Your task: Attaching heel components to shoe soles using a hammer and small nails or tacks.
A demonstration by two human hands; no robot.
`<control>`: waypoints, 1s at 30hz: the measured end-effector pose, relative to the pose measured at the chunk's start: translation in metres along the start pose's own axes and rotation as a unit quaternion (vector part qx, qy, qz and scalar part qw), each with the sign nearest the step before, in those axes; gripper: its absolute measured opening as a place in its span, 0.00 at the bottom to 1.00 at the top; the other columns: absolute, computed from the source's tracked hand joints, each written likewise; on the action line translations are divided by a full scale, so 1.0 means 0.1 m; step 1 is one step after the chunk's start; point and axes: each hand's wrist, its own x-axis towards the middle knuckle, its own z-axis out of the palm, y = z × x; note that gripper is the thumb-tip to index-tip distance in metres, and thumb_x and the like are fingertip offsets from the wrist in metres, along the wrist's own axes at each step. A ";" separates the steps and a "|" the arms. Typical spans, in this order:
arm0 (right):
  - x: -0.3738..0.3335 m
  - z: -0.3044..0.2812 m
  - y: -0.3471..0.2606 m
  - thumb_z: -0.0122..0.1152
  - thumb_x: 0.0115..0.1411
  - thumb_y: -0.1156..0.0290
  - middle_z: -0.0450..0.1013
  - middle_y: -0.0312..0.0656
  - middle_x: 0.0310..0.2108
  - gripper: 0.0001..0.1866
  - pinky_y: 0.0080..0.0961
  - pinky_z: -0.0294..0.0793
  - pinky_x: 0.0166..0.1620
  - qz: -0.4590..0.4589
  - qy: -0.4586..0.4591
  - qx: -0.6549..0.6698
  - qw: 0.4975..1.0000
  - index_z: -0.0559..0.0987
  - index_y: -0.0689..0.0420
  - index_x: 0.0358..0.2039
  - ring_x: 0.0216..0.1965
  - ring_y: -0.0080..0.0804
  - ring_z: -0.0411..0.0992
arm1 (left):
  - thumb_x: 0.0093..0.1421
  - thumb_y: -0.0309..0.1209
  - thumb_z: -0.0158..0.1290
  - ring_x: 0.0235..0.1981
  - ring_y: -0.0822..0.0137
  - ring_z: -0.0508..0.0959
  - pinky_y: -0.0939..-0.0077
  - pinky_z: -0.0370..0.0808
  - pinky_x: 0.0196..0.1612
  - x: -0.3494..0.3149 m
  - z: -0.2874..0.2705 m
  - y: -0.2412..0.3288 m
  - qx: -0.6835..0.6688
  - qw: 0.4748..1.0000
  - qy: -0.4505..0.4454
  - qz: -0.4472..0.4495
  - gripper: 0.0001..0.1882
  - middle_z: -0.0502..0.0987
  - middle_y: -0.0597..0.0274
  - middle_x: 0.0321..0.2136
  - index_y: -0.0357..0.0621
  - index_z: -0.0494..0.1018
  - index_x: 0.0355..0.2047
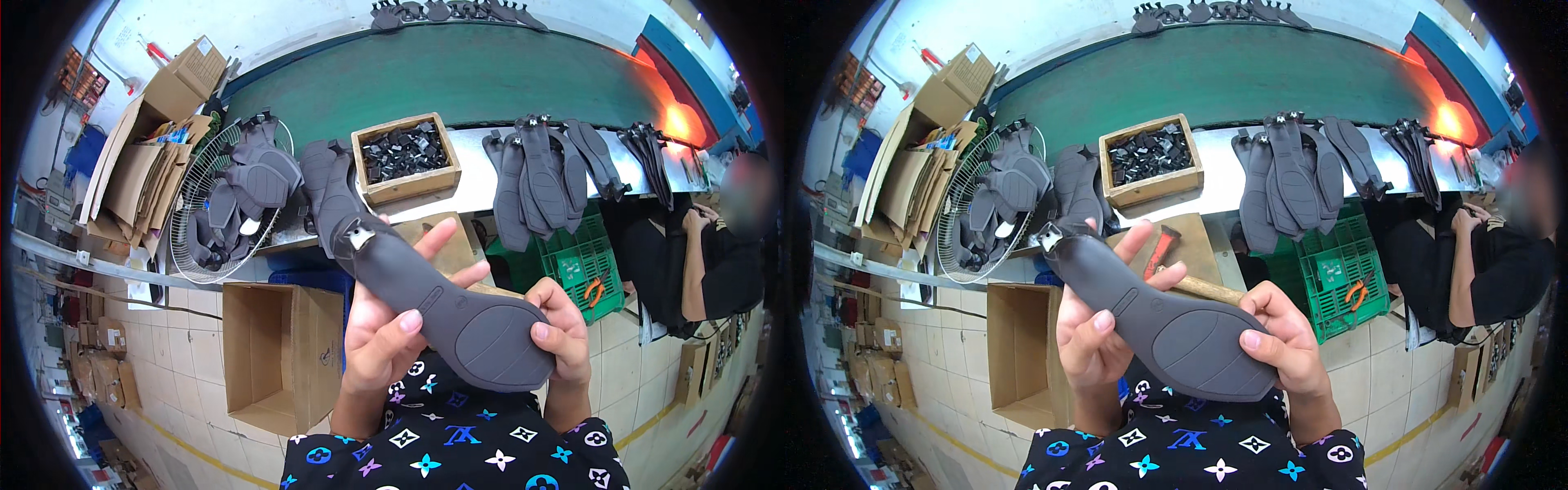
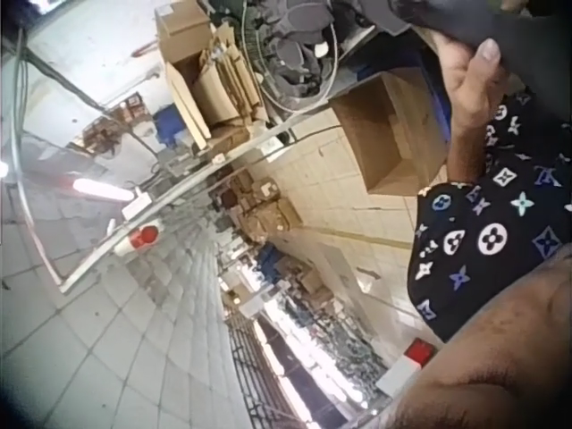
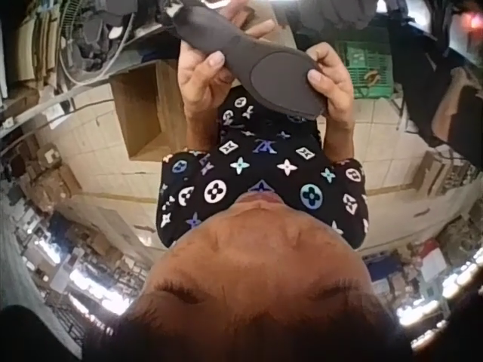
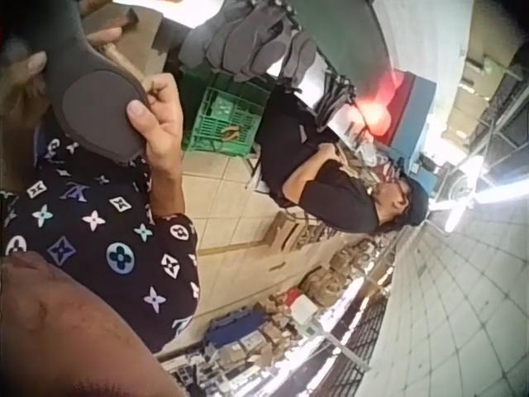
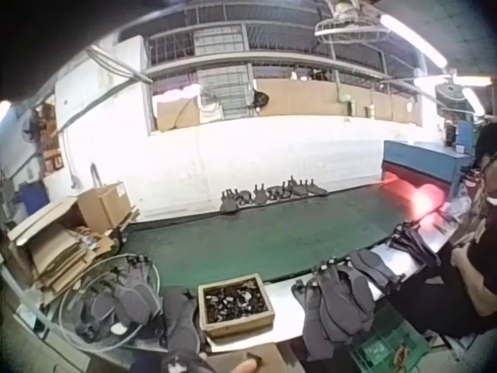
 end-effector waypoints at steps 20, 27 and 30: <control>0.25 -0.77 0.90 0.71 0.53 0.63 0.77 0.44 0.24 0.22 0.32 0.75 0.28 -0.157 0.051 -0.758 0.631 0.73 0.58 0.43 0.25 0.41 0.78 | 0.67 0.37 0.49 0.27 0.64 0.79 0.75 0.76 0.25 -0.54 -0.41 -0.05 0.172 0.961 0.205 0.069 0.28 0.74 0.49 0.42 0.39 0.56 0.62; -0.06 -1.09 1.11 0.64 0.59 0.71 0.65 0.31 0.13 0.09 0.22 0.62 0.20 -0.119 0.241 -0.359 0.894 0.73 0.60 0.28 0.14 0.19 0.65 | 0.68 0.27 0.49 0.44 0.75 0.73 0.83 0.70 0.47 0.02 -0.81 -0.70 0.425 0.880 0.190 0.097 0.23 0.74 0.60 0.46 0.38 0.61 0.61; -0.11 -0.93 0.95 0.53 0.64 0.74 0.61 0.33 0.15 0.08 0.17 0.59 0.16 -0.207 0.205 -0.202 0.935 0.66 0.57 0.28 0.13 0.19 0.58 | 0.67 0.28 0.50 0.44 0.70 0.74 0.78 0.70 0.49 0.11 -1.05 -0.87 0.525 0.823 0.208 0.067 0.24 0.74 0.57 0.46 0.33 0.61 0.61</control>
